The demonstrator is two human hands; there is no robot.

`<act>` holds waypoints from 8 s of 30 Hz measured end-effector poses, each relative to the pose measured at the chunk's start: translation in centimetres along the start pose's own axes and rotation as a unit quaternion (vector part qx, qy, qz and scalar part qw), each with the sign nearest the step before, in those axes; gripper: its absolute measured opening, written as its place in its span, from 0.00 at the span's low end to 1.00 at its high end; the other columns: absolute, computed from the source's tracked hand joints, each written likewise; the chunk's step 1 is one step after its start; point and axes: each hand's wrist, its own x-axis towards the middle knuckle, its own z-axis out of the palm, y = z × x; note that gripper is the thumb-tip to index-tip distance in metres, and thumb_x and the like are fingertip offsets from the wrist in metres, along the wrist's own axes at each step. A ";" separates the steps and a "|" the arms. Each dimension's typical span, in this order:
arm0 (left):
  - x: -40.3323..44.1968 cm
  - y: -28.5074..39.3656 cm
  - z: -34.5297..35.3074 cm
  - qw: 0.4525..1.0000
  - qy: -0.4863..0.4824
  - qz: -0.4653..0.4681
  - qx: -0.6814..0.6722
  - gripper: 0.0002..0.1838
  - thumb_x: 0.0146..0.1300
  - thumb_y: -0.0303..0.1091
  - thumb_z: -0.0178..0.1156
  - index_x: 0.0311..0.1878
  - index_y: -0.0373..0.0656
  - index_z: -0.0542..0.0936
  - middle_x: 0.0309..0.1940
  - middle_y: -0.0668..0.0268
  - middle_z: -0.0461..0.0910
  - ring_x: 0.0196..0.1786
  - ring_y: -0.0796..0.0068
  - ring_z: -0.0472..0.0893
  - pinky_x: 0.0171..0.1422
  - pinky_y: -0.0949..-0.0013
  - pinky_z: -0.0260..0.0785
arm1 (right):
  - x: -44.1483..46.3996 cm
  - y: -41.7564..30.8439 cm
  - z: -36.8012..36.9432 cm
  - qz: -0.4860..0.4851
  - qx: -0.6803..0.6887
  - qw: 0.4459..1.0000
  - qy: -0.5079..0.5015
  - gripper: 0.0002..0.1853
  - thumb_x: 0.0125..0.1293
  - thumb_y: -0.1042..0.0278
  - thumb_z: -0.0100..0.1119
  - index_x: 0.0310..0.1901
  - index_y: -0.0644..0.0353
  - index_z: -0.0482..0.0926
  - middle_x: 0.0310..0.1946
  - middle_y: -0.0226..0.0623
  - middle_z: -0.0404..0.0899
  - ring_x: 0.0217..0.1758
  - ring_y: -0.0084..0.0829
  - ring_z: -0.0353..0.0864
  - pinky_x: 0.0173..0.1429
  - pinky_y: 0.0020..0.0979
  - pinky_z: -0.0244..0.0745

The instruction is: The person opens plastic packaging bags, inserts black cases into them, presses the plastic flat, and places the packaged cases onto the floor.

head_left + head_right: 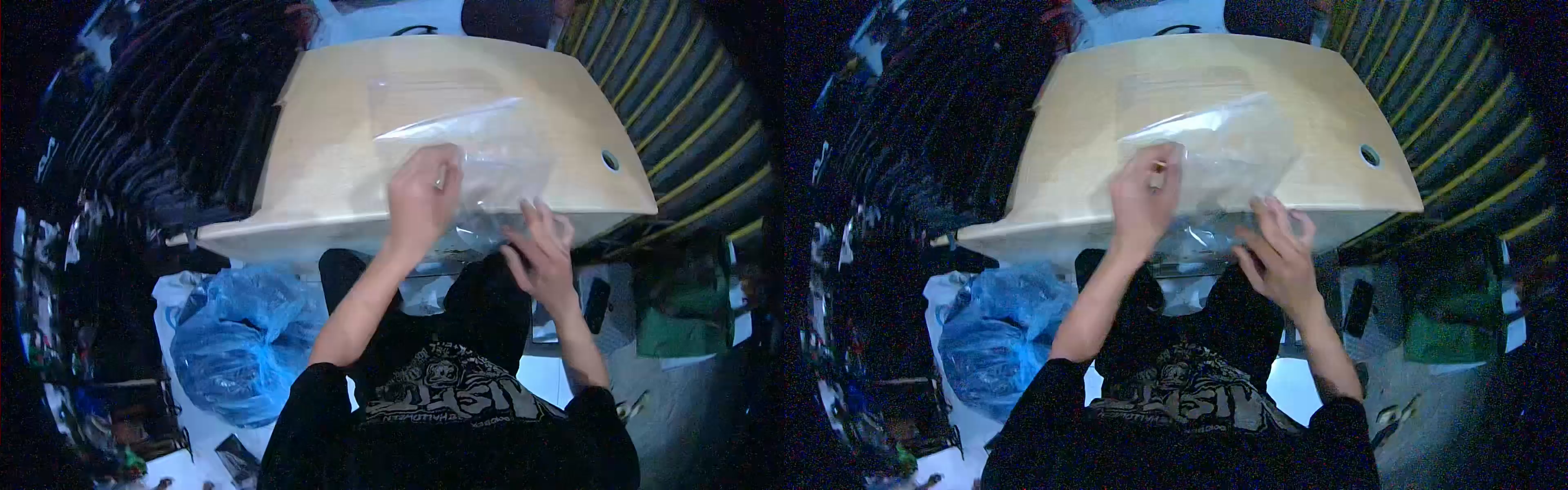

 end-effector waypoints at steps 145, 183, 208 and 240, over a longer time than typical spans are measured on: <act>2.6 -6.2 9.9 0.956 0.082 -0.252 0.127 0.32 0.71 0.40 0.45 0.71 0.28 0.53 0.70 0.40 0.54 0.73 0.47 0.56 0.76 0.62 0.48 | 23.5 2.2 11.0 0.307 0.513 0.790 0.135 0.57 0.59 0.44 0.64 0.74 0.61 0.34 0.73 0.62 0.38 0.78 0.49 0.39 0.75 0.39 0.47; -4.5 -4.0 -24.8 0.833 -0.091 -0.439 -0.324 0.30 0.74 0.38 0.45 0.74 0.41 0.50 0.61 0.51 0.72 0.61 0.61 0.75 0.64 0.59 0.68 | 52.5 -32.2 13.4 -0.335 0.172 0.926 -0.034 0.48 0.47 0.28 0.61 0.59 0.66 0.73 0.55 0.58 0.74 0.60 0.53 0.73 0.65 0.43 0.67; 6.7 -4.5 -41.5 0.827 0.451 -0.169 -0.289 0.19 0.54 0.29 0.65 0.49 0.38 0.75 0.46 0.59 0.80 0.44 0.61 0.81 0.55 0.59 0.74 | 26.4 -26.9 5.9 -0.406 0.250 0.857 0.198 0.22 0.55 0.56 0.66 0.43 0.67 0.79 0.45 0.48 0.79 0.54 0.41 0.77 0.64 0.53 0.64; 4.1 5.3 -20.5 0.897 0.313 -0.069 0.305 0.22 0.56 0.38 0.70 0.47 0.29 0.80 0.48 0.45 0.80 0.44 0.61 0.83 0.52 0.61 0.72 | 22.3 -17.9 3.7 -0.016 0.470 0.867 0.165 0.38 0.49 0.69 0.71 0.58 0.71 0.58 0.48 0.60 0.75 0.53 0.54 0.78 0.58 0.41 0.72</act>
